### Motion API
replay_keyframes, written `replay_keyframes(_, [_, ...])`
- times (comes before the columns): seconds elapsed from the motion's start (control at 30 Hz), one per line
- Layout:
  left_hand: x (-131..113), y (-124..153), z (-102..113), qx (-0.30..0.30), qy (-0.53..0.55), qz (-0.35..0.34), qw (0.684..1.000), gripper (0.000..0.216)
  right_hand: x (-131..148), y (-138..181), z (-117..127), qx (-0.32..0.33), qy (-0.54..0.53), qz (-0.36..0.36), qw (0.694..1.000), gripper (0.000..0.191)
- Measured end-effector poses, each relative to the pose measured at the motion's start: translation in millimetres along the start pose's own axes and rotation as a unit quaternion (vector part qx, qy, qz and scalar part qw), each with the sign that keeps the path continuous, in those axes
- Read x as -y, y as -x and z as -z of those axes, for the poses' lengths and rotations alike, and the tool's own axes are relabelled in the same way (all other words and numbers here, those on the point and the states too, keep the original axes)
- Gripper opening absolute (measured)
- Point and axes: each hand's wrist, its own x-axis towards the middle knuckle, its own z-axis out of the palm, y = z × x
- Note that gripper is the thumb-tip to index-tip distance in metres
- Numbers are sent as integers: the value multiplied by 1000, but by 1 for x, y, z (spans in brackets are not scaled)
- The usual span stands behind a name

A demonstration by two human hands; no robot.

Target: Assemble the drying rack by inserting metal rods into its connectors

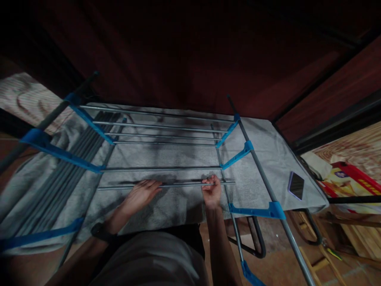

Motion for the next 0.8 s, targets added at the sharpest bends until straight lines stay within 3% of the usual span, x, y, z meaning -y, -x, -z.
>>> replay_keyframes(0.1, [-12, -3, -3, 22, -16, -6, 1000, 27, -12, 3, -3, 65, -25, -52, 996, 23])
replay_keyframes(0.2, [-16, -4, 0, 45, -33, -4, 998, 21, -17, 3, -4, 94, -38, -43, 994, 25])
replay_keyframes(0.43, [-1, 9, 7, 87, -54, 33, 994, 21, -4, 1, 14, 98, -32, -43, 994, 23])
replay_keyframes(0.8, [22, 36, 5, 67, -99, 119, 986, 38, 5, -6, 29, 116, -10, -67, 991, 22])
